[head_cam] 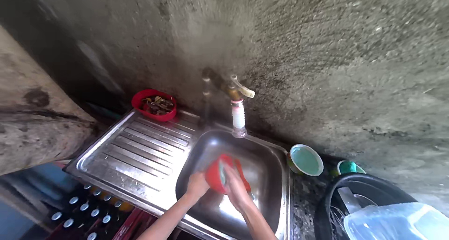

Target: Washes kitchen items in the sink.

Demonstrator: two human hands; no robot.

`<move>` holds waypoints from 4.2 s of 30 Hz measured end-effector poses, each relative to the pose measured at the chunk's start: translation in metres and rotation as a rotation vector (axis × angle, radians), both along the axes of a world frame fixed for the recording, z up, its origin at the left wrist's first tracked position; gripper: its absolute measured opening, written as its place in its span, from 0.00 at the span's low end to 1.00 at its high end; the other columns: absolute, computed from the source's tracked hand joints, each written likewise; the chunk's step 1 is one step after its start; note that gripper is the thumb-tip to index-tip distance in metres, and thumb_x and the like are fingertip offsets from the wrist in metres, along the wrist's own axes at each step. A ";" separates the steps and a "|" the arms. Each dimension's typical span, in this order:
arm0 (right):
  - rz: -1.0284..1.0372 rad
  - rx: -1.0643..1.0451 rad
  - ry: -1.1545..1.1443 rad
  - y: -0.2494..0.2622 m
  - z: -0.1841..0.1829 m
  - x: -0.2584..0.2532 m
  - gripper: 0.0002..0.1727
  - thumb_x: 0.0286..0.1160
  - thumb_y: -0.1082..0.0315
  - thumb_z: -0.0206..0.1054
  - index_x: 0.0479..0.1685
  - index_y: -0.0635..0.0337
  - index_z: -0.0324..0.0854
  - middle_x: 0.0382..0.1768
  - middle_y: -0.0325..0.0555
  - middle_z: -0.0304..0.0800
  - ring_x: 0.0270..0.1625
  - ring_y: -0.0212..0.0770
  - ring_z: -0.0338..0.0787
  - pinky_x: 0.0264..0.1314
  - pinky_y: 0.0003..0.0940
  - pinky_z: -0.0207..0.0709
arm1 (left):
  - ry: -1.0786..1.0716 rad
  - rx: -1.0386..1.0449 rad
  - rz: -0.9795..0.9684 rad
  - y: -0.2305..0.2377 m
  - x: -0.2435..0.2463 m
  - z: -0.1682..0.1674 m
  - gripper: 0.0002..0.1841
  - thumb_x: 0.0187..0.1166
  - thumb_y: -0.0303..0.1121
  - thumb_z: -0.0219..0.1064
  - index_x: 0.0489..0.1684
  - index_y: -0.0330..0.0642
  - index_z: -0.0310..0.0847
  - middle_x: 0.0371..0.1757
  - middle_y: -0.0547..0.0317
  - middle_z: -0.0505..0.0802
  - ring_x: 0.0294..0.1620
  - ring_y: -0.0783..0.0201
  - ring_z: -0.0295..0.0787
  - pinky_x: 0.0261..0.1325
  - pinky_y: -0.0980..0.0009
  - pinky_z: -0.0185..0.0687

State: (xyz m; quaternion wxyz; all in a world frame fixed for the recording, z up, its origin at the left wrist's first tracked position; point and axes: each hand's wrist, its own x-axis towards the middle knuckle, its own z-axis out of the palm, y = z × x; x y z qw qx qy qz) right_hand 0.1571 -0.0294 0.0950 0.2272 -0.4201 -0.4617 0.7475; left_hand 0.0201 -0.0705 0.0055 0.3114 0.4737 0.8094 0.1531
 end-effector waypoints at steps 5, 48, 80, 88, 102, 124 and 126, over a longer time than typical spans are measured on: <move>0.586 0.676 -0.335 0.010 -0.029 0.038 0.25 0.92 0.63 0.47 0.65 0.73 0.85 0.69 0.59 0.88 0.78 0.48 0.81 0.89 0.45 0.59 | -0.201 0.167 -0.067 0.002 -0.026 -0.017 0.24 0.69 0.37 0.77 0.58 0.25 0.85 0.55 0.33 0.92 0.62 0.41 0.88 0.70 0.44 0.78; 0.085 0.816 -0.604 0.051 -0.032 0.003 0.15 0.85 0.71 0.59 0.49 0.77 0.87 0.45 0.68 0.92 0.52 0.60 0.93 0.63 0.53 0.81 | -0.379 0.417 -0.117 -0.006 -0.023 -0.010 0.29 0.63 0.31 0.79 0.61 0.21 0.81 0.55 0.34 0.92 0.60 0.49 0.89 0.69 0.52 0.79; 0.522 0.204 -0.472 0.012 -0.027 -0.014 0.20 0.86 0.78 0.54 0.74 0.77 0.71 0.68 0.63 0.80 0.70 0.44 0.79 0.76 0.37 0.69 | 0.043 0.325 -0.211 -0.002 -0.021 -0.013 0.17 0.71 0.36 0.73 0.43 0.27 0.90 0.39 0.31 0.94 0.47 0.31 0.93 0.54 0.31 0.79; 0.640 0.799 -0.200 0.001 -0.018 -0.008 0.13 0.76 0.76 0.63 0.50 0.79 0.87 0.63 0.71 0.85 0.71 0.59 0.83 0.80 0.49 0.72 | -0.338 0.516 -0.021 -0.019 -0.023 -0.005 0.20 0.70 0.28 0.71 0.55 0.18 0.83 0.51 0.32 0.92 0.56 0.48 0.90 0.67 0.53 0.80; 0.198 0.954 -0.302 0.014 -0.054 0.039 0.21 0.74 0.72 0.67 0.64 0.78 0.82 0.63 0.69 0.87 0.72 0.63 0.82 0.82 0.64 0.62 | -0.566 0.366 -0.088 0.002 -0.019 -0.017 0.36 0.66 0.30 0.80 0.75 0.23 0.70 0.64 0.39 0.89 0.66 0.58 0.87 0.74 0.63 0.79; -0.483 -0.291 0.189 0.045 -0.079 0.045 0.26 0.96 0.49 0.36 0.64 0.57 0.73 0.46 0.46 0.89 0.46 0.38 0.91 0.46 0.37 0.88 | -1.253 0.330 0.368 0.039 0.011 0.009 0.22 0.94 0.44 0.51 0.73 0.37 0.75 0.56 0.51 0.90 0.55 0.64 0.89 0.59 0.65 0.85; -0.691 0.017 -0.119 0.041 -0.081 0.039 0.26 0.97 0.55 0.41 0.69 0.69 0.74 0.54 0.56 0.86 0.54 0.41 0.87 0.58 0.41 0.82 | -1.208 0.397 0.405 0.036 0.016 0.008 0.23 0.93 0.41 0.54 0.76 0.34 0.72 0.60 0.48 0.89 0.58 0.64 0.88 0.63 0.65 0.84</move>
